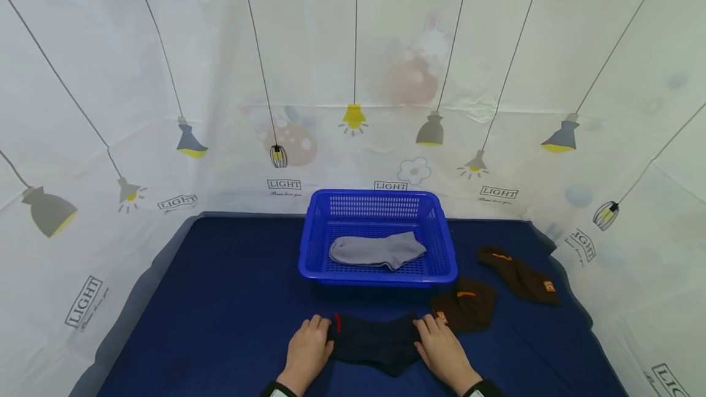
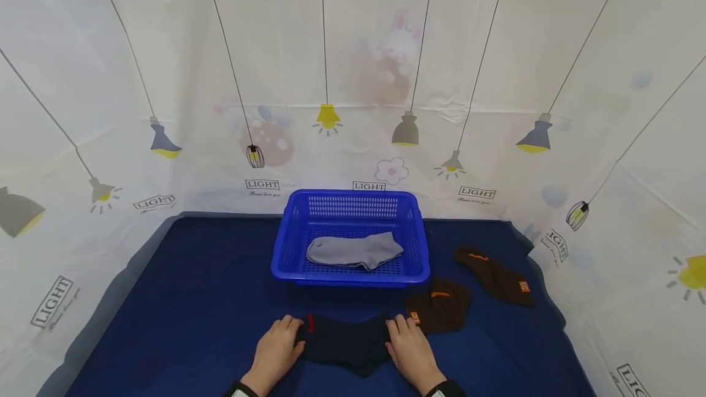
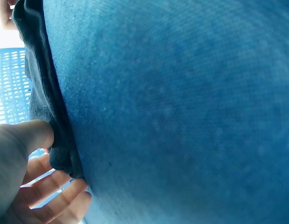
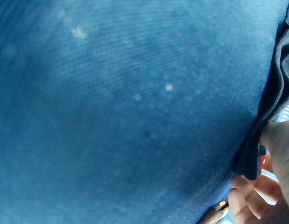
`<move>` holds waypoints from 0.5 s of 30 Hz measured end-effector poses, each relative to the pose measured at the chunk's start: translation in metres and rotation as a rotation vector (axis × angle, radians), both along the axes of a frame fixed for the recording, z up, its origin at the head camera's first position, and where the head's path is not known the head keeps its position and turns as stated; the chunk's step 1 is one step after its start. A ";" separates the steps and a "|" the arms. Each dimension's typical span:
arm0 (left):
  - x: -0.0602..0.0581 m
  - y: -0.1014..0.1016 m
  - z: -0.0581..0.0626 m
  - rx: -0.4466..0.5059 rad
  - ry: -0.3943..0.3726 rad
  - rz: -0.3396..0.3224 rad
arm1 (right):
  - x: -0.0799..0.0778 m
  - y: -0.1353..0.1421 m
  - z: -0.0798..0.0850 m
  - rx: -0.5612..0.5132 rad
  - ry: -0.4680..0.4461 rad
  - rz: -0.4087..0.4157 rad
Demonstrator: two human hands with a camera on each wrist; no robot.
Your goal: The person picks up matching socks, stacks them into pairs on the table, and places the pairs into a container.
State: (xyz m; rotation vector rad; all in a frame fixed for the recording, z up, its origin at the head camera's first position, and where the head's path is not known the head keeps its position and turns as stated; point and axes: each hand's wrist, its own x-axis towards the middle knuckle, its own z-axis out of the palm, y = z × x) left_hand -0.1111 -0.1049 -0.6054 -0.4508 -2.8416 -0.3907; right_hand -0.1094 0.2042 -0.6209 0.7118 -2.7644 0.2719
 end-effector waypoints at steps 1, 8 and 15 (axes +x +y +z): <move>0.000 0.000 0.000 -0.002 0.002 0.002 | 0.000 0.000 0.000 0.003 0.001 0.001; -0.001 0.001 -0.001 0.014 0.016 -0.006 | 0.001 -0.002 0.000 -0.013 -0.025 -0.005; -0.003 0.001 -0.004 0.035 -0.001 0.005 | 0.000 -0.006 0.000 -0.079 -0.121 -0.048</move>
